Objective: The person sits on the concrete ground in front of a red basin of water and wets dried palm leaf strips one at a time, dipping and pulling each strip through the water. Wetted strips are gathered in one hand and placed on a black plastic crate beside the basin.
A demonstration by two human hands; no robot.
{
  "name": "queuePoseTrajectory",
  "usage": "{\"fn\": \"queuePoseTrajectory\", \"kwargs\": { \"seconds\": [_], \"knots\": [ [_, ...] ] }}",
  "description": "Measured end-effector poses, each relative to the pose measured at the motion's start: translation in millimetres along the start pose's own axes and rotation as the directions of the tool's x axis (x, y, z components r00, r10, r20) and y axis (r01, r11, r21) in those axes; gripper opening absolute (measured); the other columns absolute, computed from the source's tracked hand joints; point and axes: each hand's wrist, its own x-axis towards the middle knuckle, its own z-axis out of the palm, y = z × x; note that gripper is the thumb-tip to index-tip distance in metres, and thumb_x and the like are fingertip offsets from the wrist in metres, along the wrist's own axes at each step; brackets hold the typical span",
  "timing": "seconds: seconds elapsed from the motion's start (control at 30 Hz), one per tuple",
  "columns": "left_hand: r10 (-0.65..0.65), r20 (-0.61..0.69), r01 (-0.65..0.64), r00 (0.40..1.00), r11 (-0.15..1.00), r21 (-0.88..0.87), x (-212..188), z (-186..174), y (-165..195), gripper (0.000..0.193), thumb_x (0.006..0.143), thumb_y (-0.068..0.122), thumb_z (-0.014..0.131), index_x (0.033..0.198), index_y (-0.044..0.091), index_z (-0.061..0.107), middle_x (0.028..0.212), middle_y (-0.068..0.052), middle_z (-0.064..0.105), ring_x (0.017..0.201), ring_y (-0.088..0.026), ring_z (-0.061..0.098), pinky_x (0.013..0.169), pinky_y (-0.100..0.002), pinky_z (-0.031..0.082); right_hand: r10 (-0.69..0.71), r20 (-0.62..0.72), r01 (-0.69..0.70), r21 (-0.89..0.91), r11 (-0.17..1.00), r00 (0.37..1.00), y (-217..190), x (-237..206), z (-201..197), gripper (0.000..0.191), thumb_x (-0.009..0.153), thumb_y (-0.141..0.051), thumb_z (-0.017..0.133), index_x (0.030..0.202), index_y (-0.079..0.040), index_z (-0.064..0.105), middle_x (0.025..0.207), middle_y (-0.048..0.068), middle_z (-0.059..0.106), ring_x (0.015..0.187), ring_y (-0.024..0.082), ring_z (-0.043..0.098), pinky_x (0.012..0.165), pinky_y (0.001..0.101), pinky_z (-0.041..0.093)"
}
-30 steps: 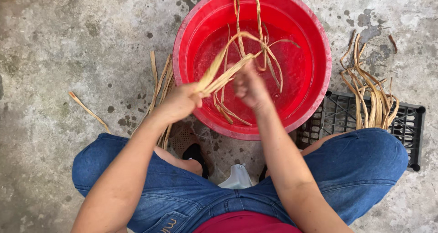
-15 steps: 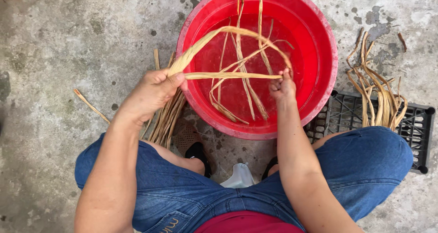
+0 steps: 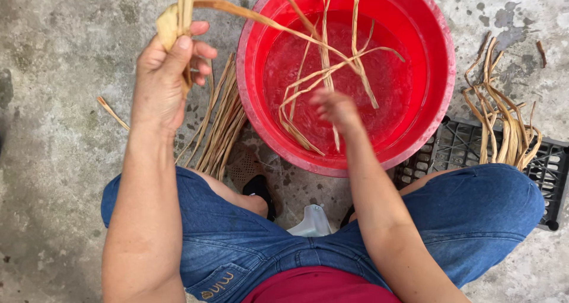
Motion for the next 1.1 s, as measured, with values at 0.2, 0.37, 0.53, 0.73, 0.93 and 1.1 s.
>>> {"fn": "queuePoseTrajectory", "kwargs": {
  "seconds": [0.2,0.37,0.53,0.73,0.93,1.1],
  "knots": [
    [-0.089,-0.048,0.091,0.995,0.994,0.053,8.6,16.8,-29.6,0.023,0.103,0.030,0.068,0.109,0.009,0.075,0.069,0.011,0.052,0.053,0.002,0.037,0.043,-0.017,0.029,0.107,0.185,0.123,-0.896,0.426,0.977,59.4,10.3,58.8,0.018,0.088,-0.034,0.083,0.100,-0.021,0.082,0.089,0.006,0.076,0.079,0.019,0.072,0.073,0.0324,0.053],
    [-0.184,0.028,0.183,0.982,0.982,0.041,8.3,18.7,-49.1,0.026,0.098,0.032,0.075,0.103,0.007,0.071,0.061,0.012,0.045,0.046,0.001,0.030,0.039,-0.021,0.020,0.062,-0.006,-0.038,-0.845,0.533,0.998,56.9,23.7,0.6,0.015,0.094,-0.029,0.072,0.093,-0.015,0.079,0.088,0.016,0.077,0.073,0.034,0.073,0.067,0.0514,0.056],
    [-0.292,0.119,0.293,0.949,0.956,0.008,11.9,21.6,-59.8,0.028,0.098,0.034,0.070,0.107,0.009,0.078,0.055,0.013,0.038,0.042,0.001,0.028,0.037,-0.020,0.021,-0.083,0.085,0.101,-0.968,0.228,0.993,51.8,16.3,1.0,0.028,0.095,-0.034,0.070,0.082,-0.013,0.083,0.076,0.015,0.073,0.063,0.022,0.068,0.060,0.0375,0.052],
    [-0.299,0.128,0.290,0.946,0.953,0.082,18.5,32.9,-83.6,0.030,0.102,0.035,0.064,0.107,0.009,0.077,0.065,0.002,0.064,0.048,-0.003,0.050,0.042,-0.019,0.040,-0.094,-0.245,0.022,-0.280,0.960,0.965,-13.3,-9.1,0.9,0.013,0.098,-0.022,0.078,0.098,-0.009,0.078,0.078,0.014,0.071,0.055,0.013,0.052,0.048,0.0318,0.040],
    [-0.189,0.158,0.080,0.969,0.849,0.523,18.2,62.4,-119.7,0.030,0.099,0.029,0.062,0.121,0.012,0.073,0.089,-0.008,0.078,0.075,-0.016,0.070,0.068,-0.033,0.057,-0.035,0.222,-0.067,0.438,0.897,0.975,-69.1,-57.6,63.4,0.004,0.095,-0.005,0.069,0.095,-0.003,0.065,0.093,0.013,0.075,0.078,0.017,0.075,0.069,0.0271,0.063],
    [-0.236,0.229,-0.020,0.944,0.654,0.756,15.2,67.6,-134.2,0.031,0.103,0.030,0.054,0.113,0.005,0.069,0.085,-0.016,0.077,0.084,-0.031,0.075,0.078,-0.044,0.056,-0.236,0.098,0.167,0.458,0.873,0.967,-50.2,-76.5,118.6,0.009,0.100,-0.013,0.070,0.104,-0.004,0.072,0.088,0.005,0.069,0.062,0.007,0.054,0.054,0.0218,0.046]
  ]
}}
